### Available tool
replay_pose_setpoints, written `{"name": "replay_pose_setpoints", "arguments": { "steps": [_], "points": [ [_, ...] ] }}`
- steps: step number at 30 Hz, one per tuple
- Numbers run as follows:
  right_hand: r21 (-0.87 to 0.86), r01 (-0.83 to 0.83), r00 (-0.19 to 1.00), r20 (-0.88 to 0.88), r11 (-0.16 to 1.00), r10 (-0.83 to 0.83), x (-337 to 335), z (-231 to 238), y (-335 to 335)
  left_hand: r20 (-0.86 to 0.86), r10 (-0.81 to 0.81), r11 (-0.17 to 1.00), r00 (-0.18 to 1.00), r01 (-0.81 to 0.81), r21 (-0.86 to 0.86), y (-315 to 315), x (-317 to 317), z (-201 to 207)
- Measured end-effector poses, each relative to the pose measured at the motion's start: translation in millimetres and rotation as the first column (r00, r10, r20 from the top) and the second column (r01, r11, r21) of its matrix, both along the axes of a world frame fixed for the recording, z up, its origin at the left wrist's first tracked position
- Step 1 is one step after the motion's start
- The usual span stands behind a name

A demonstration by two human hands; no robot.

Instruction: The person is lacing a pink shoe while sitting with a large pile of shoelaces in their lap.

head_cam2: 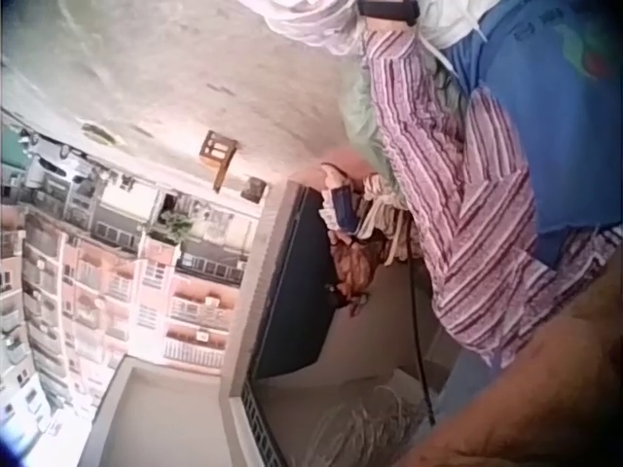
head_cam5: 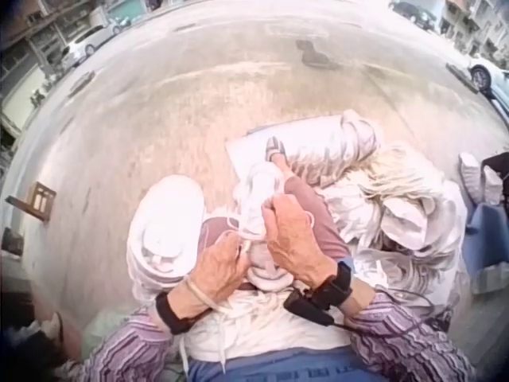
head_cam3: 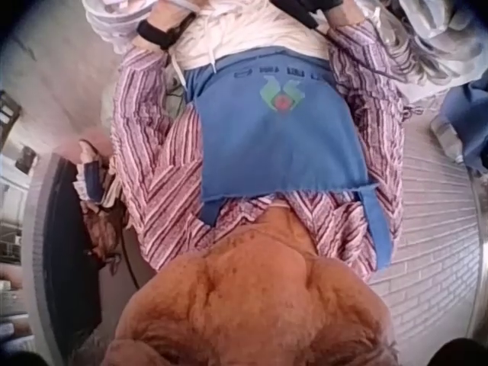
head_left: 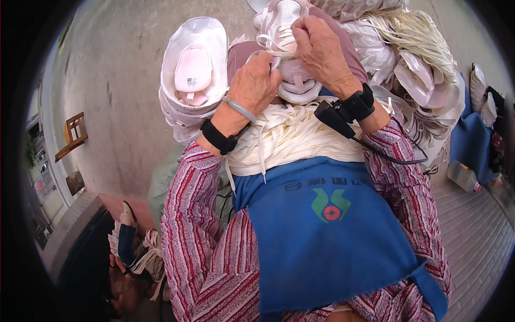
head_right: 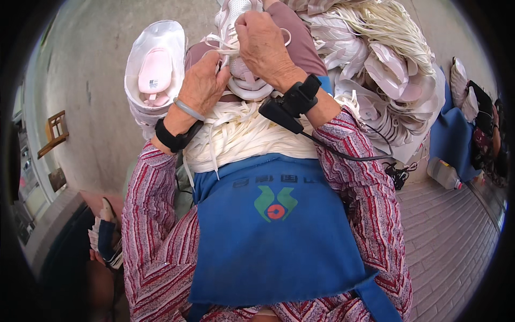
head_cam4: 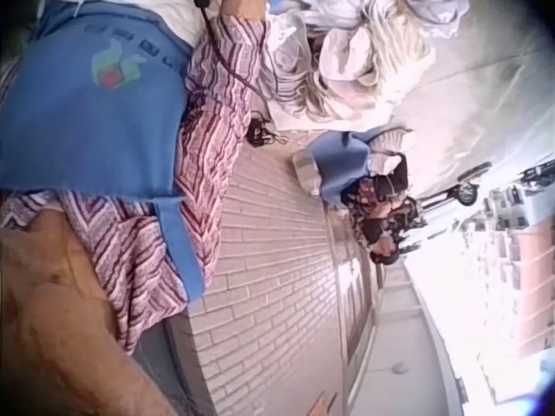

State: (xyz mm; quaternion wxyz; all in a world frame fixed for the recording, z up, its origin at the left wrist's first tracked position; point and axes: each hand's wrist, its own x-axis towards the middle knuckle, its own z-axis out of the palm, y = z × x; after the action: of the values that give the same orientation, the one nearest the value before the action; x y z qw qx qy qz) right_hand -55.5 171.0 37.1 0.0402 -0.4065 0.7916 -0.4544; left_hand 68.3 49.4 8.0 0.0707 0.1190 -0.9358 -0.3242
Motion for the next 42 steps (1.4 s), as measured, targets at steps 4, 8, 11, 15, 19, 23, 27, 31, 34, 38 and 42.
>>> {"name": "replay_pose_setpoints", "arguments": {
  "steps": [4,8,11,15,19,23,27,31,34,38,42],
  "points": [
    [0.0,0.046,0.993,0.11,0.999,-0.045,5,-1,25,0.045,0.013,1.0,0.999,-0.013,-0.005,0,0,1],
    [0.076,-0.077,0.991,0.116,0.994,0.068,32,-17,39,0.06,-0.012,1.0,0.998,0.01,0.027,-2,-1,4],
    [0.087,-0.032,0.994,0.108,0.996,0.022,40,-32,29,0.058,-0.021,0.999,0.998,0.019,0.039,-3,0,4],
    [0.051,-0.039,0.988,0.155,0.998,0.03,44,-38,19,0.054,-0.027,1.0,0.998,0.027,0.003,-6,0,3],
    [0.018,0.0,0.987,0.162,1.0,-0.003,45,-39,17,0.04,-0.039,0.999,0.998,0.04,-0.013,-5,0,3],
    [0.007,-0.017,0.985,0.174,1.0,0.015,42,-44,18,0.008,-0.027,1.0,1.0,0.027,-0.002,-1,2,4],
    [0.043,-0.014,0.986,0.169,0.999,0.006,40,-45,17,-0.045,-0.016,0.999,0.999,0.018,0.05,-1,3,4],
    [0.013,-0.002,0.98,0.201,1.0,-0.001,42,-42,17,-0.02,0.005,0.994,1.0,-0.003,0.113,-9,2,5],
    [0.025,-0.002,0.975,0.223,1.0,-0.004,43,-40,19,0.084,0.049,0.958,0.995,-0.071,0.278,-14,1,7],
    [0.04,-0.01,0.97,0.245,0.999,0.0,42,-39,20,0.114,0.041,0.963,0.993,-0.069,0.259,-17,2,9],
    [0.028,-0.011,0.965,0.262,1.0,0.003,42,-40,21,0.041,0.017,0.998,0.999,-0.02,0.052,-14,2,9]
  ]
}}
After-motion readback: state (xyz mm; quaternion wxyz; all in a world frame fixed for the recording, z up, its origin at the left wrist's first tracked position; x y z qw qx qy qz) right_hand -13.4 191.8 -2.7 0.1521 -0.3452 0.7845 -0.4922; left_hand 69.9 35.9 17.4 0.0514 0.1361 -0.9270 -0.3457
